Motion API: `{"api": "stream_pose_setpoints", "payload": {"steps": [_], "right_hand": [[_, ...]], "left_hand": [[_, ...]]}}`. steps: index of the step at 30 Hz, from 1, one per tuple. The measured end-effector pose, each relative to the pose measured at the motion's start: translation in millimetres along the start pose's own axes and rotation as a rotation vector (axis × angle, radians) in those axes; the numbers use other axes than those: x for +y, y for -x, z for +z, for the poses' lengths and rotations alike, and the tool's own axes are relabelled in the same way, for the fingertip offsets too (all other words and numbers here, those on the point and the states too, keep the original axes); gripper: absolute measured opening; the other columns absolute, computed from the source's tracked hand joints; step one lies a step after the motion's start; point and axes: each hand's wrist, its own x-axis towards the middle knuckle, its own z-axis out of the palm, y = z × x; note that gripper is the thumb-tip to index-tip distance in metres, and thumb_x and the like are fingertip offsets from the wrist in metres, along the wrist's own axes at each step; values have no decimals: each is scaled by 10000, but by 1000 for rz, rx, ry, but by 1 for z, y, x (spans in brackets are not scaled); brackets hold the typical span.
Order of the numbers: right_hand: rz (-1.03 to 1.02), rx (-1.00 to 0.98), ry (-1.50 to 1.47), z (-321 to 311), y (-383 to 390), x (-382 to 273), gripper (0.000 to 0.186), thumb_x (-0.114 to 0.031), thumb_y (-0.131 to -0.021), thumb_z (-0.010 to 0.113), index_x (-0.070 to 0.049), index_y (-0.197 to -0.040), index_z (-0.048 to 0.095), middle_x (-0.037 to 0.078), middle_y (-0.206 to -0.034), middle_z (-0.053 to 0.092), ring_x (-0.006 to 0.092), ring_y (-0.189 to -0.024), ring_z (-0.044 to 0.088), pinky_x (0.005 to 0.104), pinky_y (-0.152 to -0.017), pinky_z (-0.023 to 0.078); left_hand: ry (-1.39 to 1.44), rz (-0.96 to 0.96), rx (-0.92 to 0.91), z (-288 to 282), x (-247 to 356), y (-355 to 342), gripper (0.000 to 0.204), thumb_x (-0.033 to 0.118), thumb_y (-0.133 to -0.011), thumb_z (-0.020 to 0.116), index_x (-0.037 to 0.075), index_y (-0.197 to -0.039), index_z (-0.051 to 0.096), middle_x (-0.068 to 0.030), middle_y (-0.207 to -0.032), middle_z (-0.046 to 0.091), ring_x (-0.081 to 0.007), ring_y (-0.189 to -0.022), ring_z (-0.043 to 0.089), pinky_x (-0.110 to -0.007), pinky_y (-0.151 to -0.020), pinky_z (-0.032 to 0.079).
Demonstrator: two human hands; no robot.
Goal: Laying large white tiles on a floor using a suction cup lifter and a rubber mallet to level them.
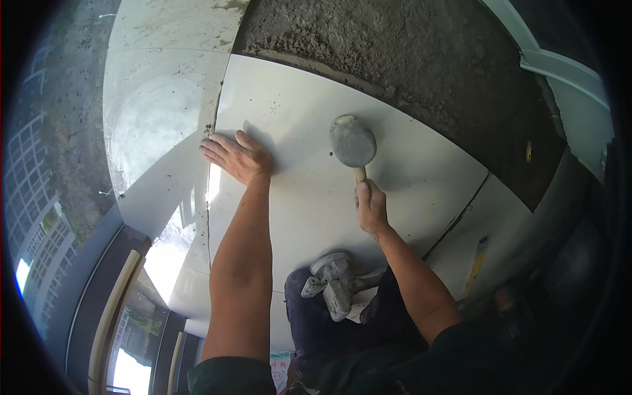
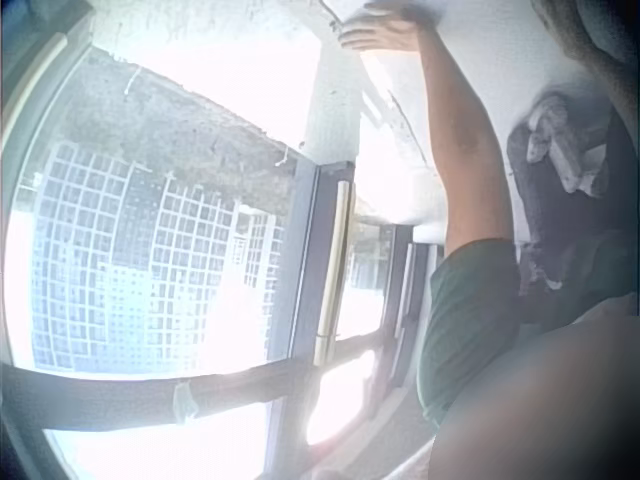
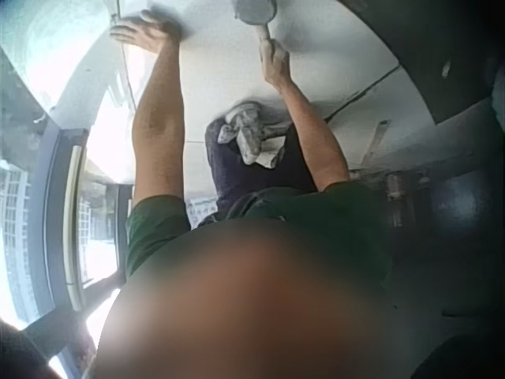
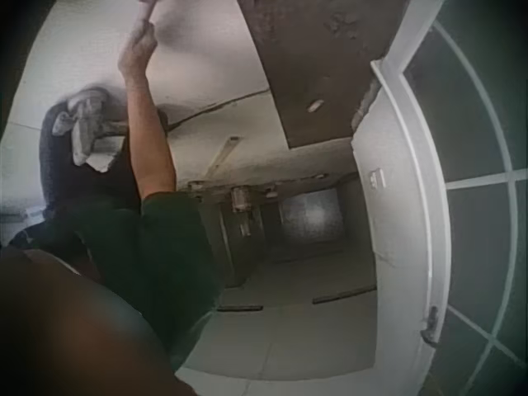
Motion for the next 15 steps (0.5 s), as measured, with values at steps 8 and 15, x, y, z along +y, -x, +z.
{"api": "stream_pose_setpoints", "payload": {"steps": [8, 15], "right_hand": [[-42, -155, 184, 13, 8, -6, 371, -348, -1021, 531, 4, -919, 588, 124, -650, 581, 250, -567, 591, 361, -570, 470], [-383, -470, 345, 23, 92, 14, 349, -350, -971, 626, -15, -878, 602, 169, -684, 631, 379, -628, 657, 449, -577, 509]], "left_hand": [[43, 51, 19, 7, 2, -3, 751, 420, -1027, 360, -121, -1526, 214, -348, -1613, 109, -463, -1524, 36, -487, -1253, 18], [24, 40, 4, -1, -9, -6, 797, 446, -1015, 395, -136, -1518, 184, -360, -1606, 86, -479, -1519, 12, -503, -1255, 9]]}}
